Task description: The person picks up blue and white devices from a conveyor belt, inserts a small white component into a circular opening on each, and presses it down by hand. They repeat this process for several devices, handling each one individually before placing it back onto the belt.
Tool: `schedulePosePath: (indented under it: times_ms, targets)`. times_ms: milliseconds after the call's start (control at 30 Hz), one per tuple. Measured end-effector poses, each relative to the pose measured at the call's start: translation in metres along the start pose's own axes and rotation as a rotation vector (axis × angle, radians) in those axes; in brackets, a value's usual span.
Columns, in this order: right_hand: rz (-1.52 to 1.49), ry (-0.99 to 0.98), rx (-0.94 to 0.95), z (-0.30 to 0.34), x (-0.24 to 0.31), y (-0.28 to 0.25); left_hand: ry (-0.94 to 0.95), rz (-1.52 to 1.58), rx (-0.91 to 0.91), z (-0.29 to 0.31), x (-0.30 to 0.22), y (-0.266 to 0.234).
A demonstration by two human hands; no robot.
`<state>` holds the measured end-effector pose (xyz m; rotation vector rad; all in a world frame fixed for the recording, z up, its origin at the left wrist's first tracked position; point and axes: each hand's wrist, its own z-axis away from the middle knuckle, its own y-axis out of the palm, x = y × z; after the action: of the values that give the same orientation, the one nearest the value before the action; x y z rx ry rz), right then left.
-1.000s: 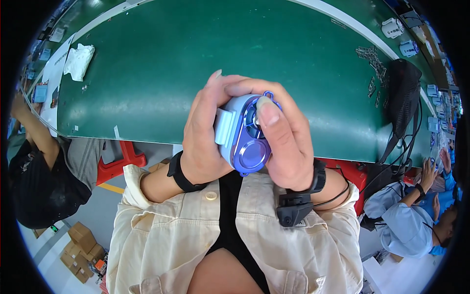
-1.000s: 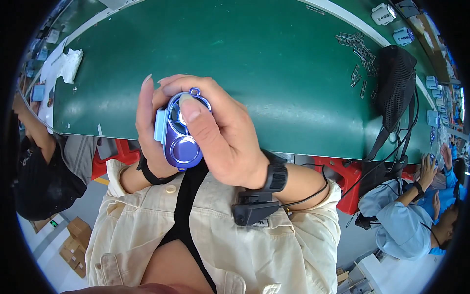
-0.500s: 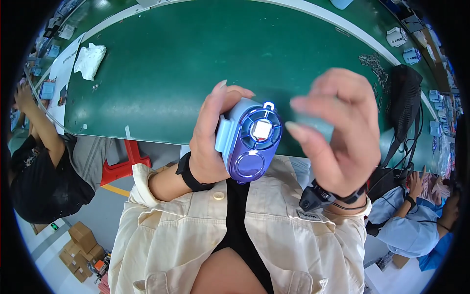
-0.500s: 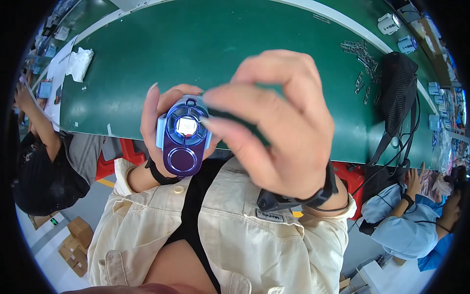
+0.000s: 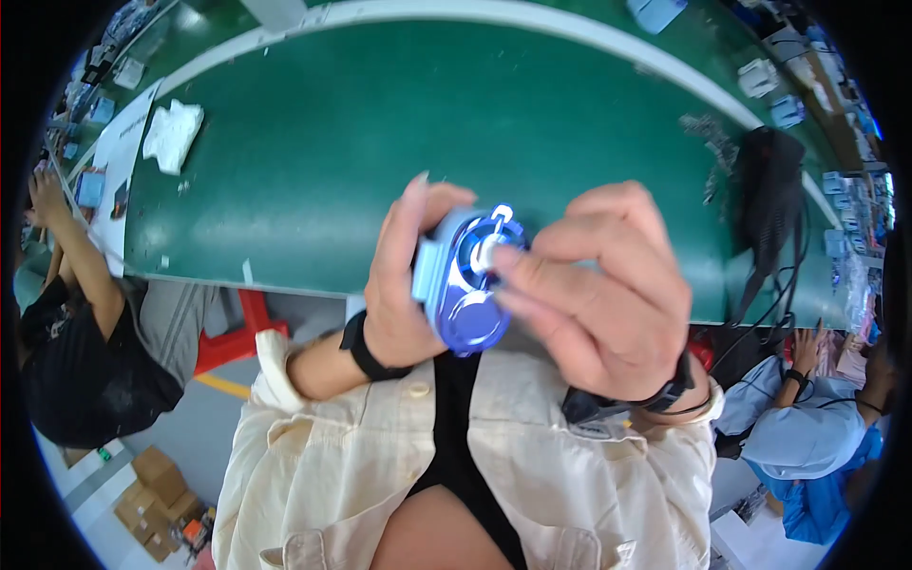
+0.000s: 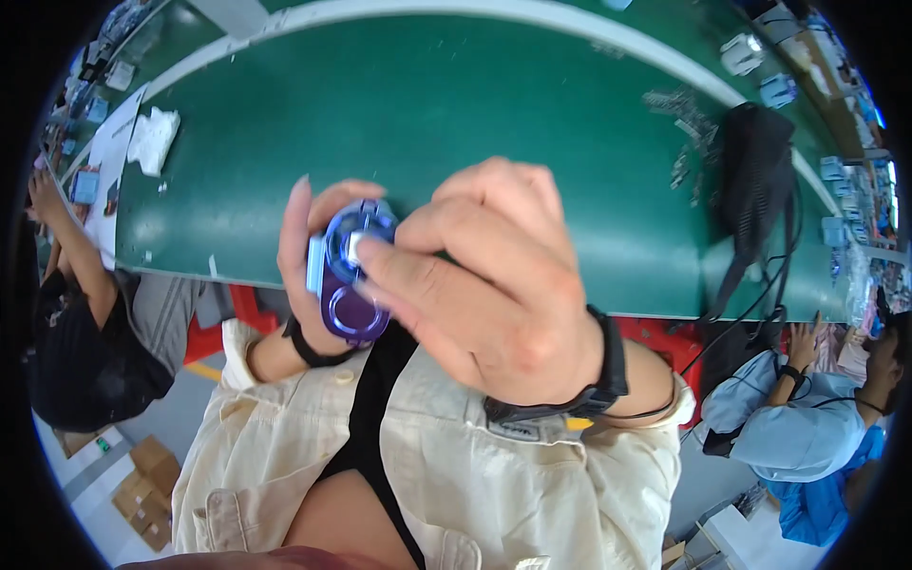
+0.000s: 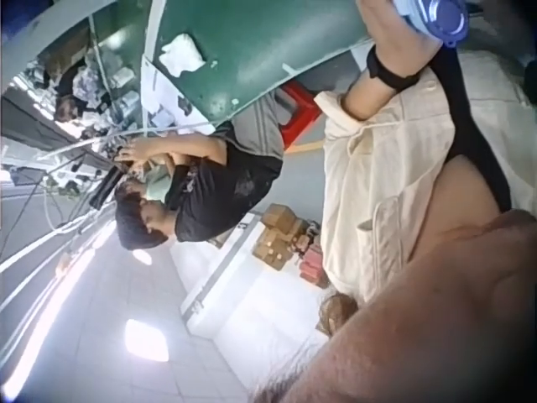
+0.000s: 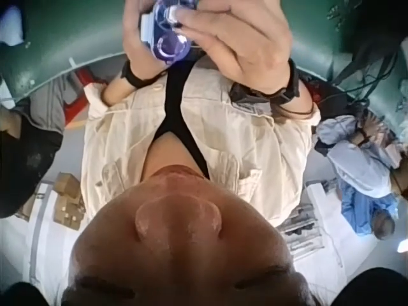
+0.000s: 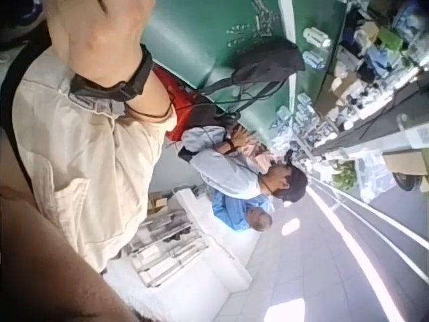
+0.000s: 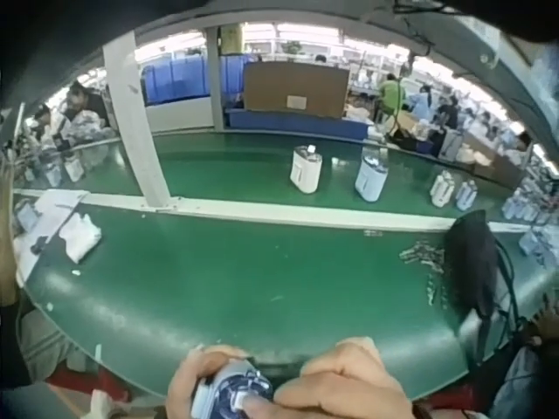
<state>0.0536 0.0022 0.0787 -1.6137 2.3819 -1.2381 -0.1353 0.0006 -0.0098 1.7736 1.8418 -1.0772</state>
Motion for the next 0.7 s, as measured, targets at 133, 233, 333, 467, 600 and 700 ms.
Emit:
schedulePosePath:
  times_ms: [133,233,333,467,600,700]
  targets:
    - [-0.098,0.072,0.1,-0.011,-0.003,-0.003,-0.076,0.054,-0.009,0.004,0.006,0.007]
    - [-0.193,0.142,0.104,-0.014,-0.007,0.016,-0.09,0.015,-0.052,0.007,0.008,0.011]
    - [-0.42,0.365,0.219,-0.022,-0.029,0.017,-0.009,-0.016,-0.128,0.002,0.012,0.012]
    - [0.043,0.441,0.087,-0.072,-0.124,-0.013,-0.029,-0.083,-0.096,-0.005,0.004,0.004]
    - [0.513,0.33,-0.039,-0.088,-0.254,-0.039,-0.028,-0.049,-0.063,-0.01,0.007,0.01]
    - [0.531,0.381,-0.004,-0.091,-0.304,-0.041,-0.062,-0.036,-0.054,-0.009,0.012,0.01]
